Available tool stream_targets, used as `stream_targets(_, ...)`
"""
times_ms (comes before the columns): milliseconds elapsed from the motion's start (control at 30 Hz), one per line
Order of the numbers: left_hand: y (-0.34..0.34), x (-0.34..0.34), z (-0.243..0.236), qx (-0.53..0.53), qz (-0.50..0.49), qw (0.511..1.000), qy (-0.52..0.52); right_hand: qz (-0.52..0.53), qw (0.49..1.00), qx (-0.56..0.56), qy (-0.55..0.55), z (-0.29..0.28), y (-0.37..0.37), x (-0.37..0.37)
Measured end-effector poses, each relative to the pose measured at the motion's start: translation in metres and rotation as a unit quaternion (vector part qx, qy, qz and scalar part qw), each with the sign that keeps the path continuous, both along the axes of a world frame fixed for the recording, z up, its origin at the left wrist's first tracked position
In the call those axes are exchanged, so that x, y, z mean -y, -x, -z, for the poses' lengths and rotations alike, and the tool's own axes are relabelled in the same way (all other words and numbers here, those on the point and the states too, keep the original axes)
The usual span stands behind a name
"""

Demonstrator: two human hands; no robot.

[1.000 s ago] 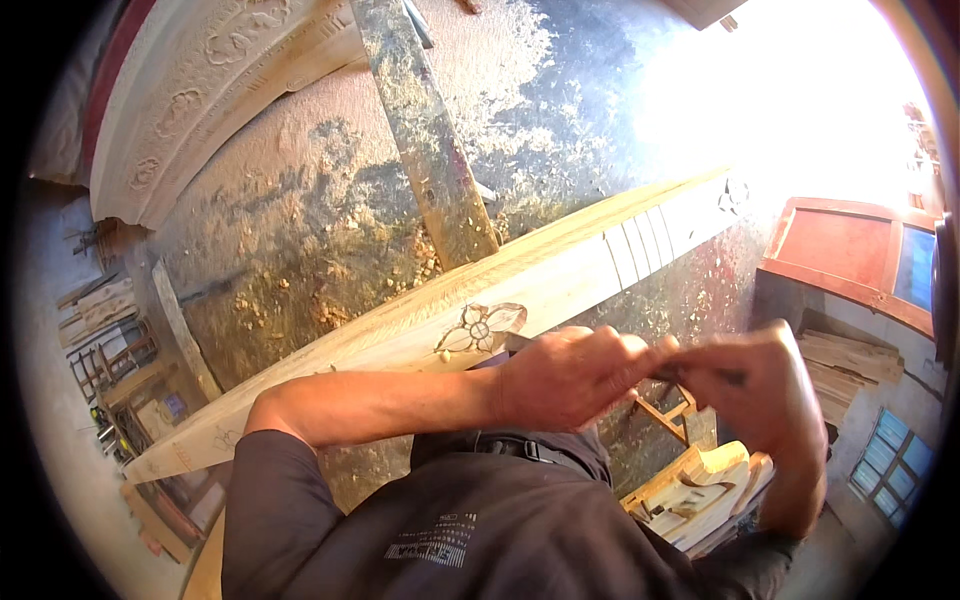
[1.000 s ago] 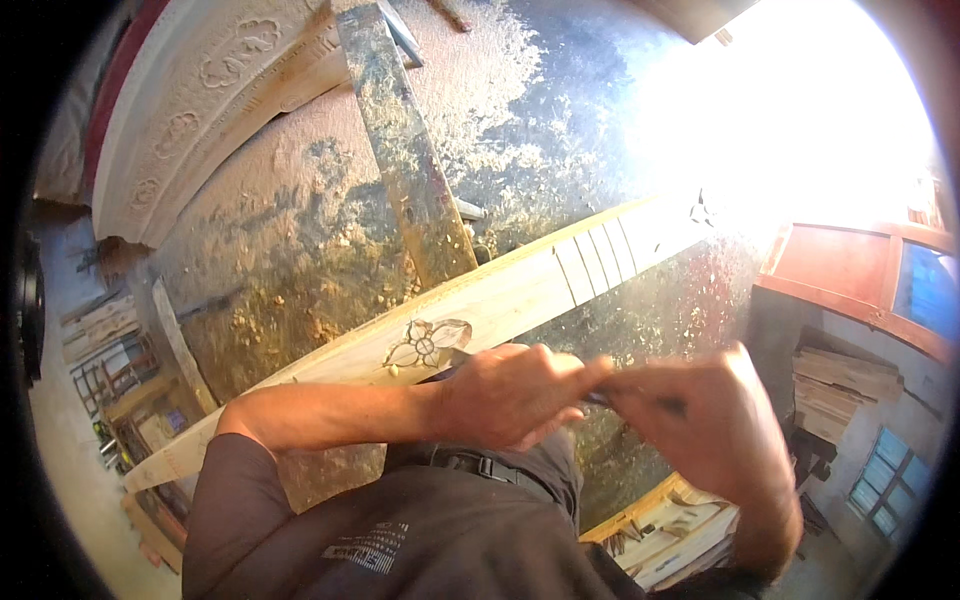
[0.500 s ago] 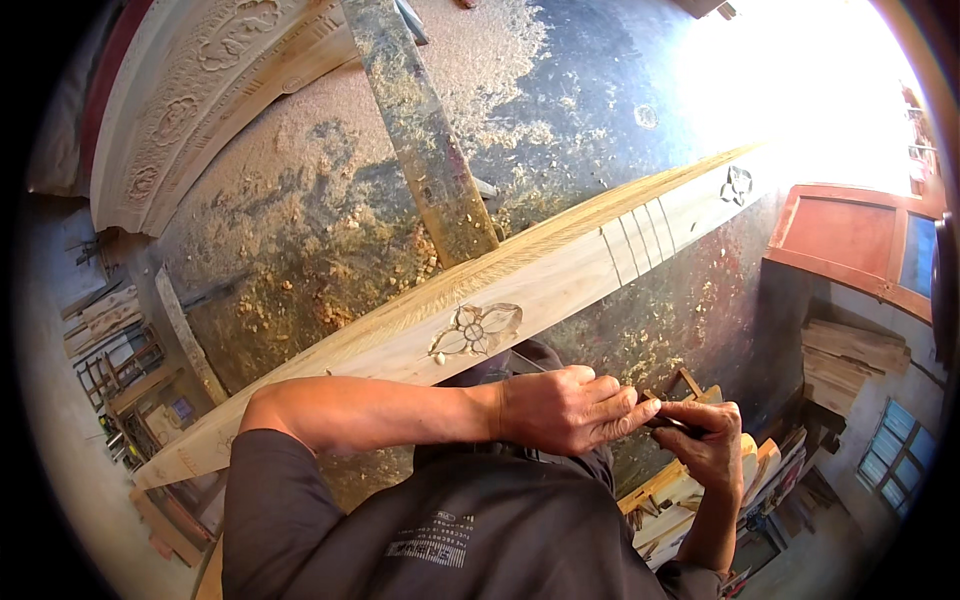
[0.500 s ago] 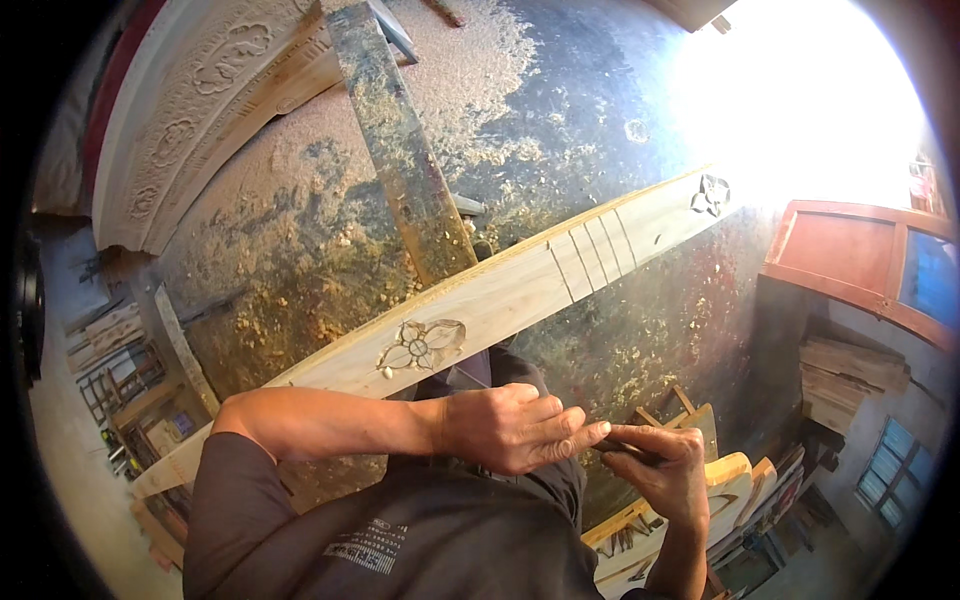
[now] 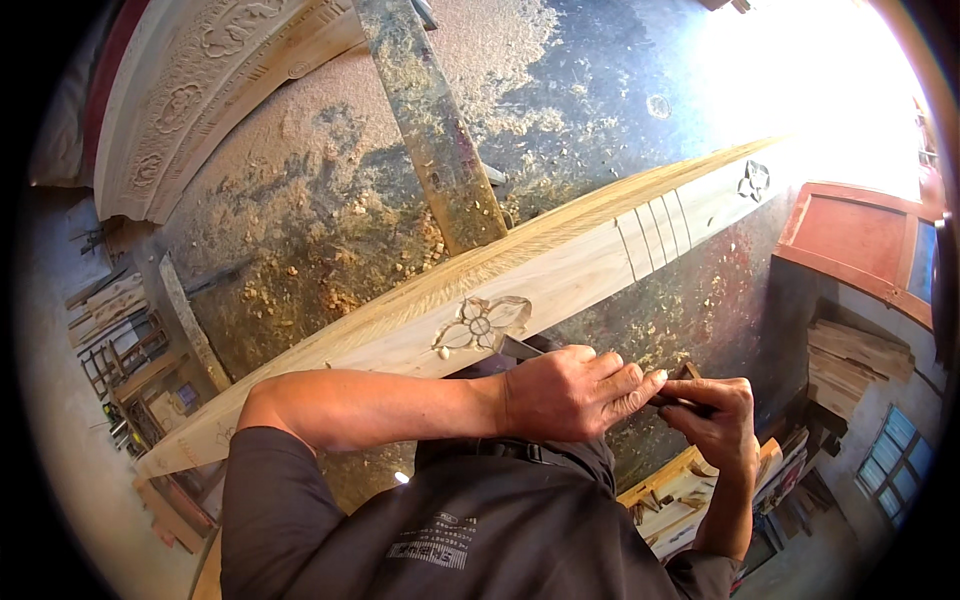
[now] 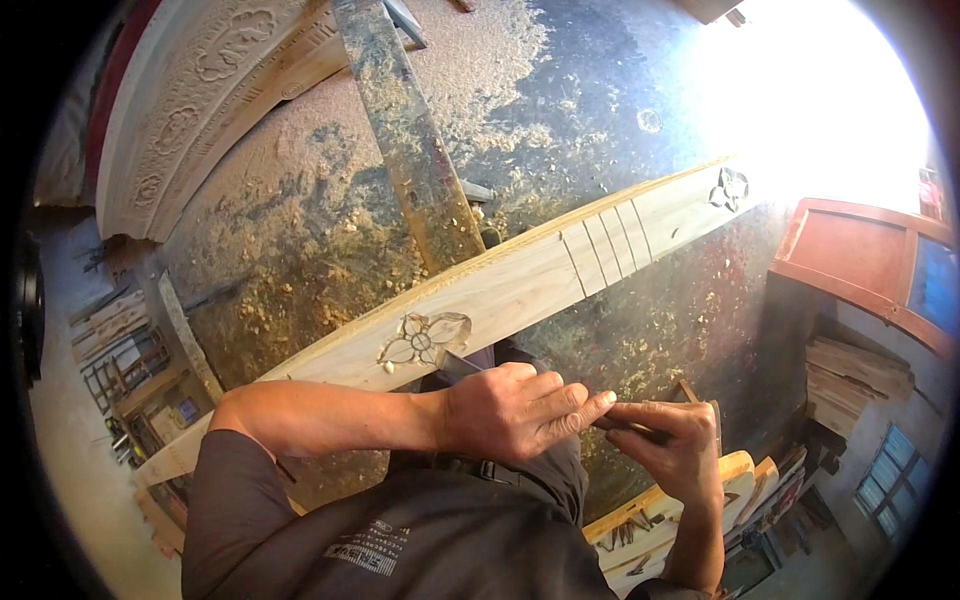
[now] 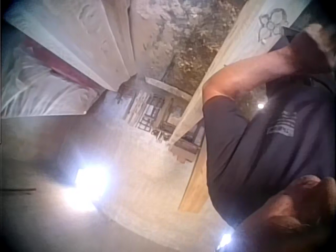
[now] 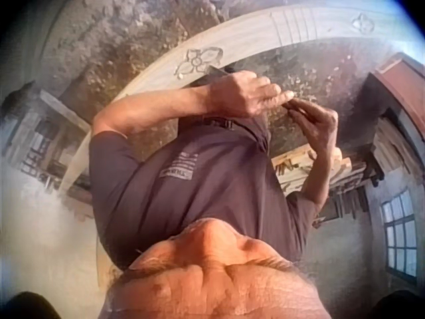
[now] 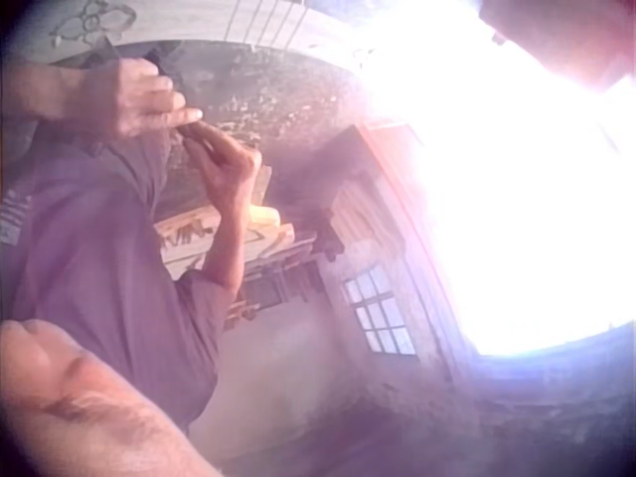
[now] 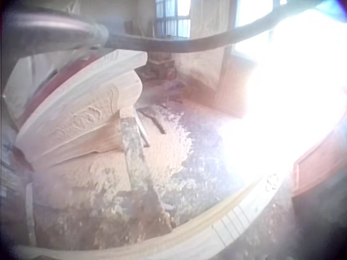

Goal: The person carves a decorative floral pattern into a piece of wood using a chisel and a mallet.

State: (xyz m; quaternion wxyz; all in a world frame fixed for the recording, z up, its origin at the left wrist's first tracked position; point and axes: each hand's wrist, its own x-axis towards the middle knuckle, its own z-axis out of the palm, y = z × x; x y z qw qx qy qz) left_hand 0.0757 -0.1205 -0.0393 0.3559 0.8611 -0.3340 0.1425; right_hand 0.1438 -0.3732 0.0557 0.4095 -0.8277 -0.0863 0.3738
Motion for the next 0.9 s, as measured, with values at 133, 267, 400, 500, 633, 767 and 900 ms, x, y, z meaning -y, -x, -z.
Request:
stream_targets(133,-0.0016,-0.0006,-0.0002,0.005,-0.003,1.0,0.008,0.004,1.0,-0.005,0.006,-0.0039,-0.0029,-0.0042)
stream_targets(267,-0.0038,-0.0016,-0.0008,0.011,-0.008,1.0,0.014,-0.005,1.0,0.02,0.007,-0.0052,-0.0032,-0.0047)
stream_targets(400,-0.0015,-0.0015,-0.002,0.005,-0.018,1.0,0.002,-0.024,0.999,0.045,0.006,-0.0044,-0.0019,-0.0078)
stream_targets(500,-0.0003,-0.0027,-0.0029,-0.002,-0.015,1.0,-0.006,-0.029,0.997,0.064,0.01,-0.0035,-0.0002,-0.009)
stream_targets(633,-0.0015,-0.001,0.0009,0.004,-0.001,1.0,0.026,-0.029,0.996,0.079,0.011,-0.0072,0.0013,-0.009)
stream_targets(767,-0.001,-0.0022,0.0007,0.009,0.009,0.999,0.03,-0.027,0.996,0.089,0.011,-0.0094,0.0024,-0.0084)
stream_targets(900,-0.0003,-0.0031,-0.0004,0.004,0.009,0.999,0.039,-0.032,0.995,0.099,0.01,-0.0104,0.0026,-0.0089)
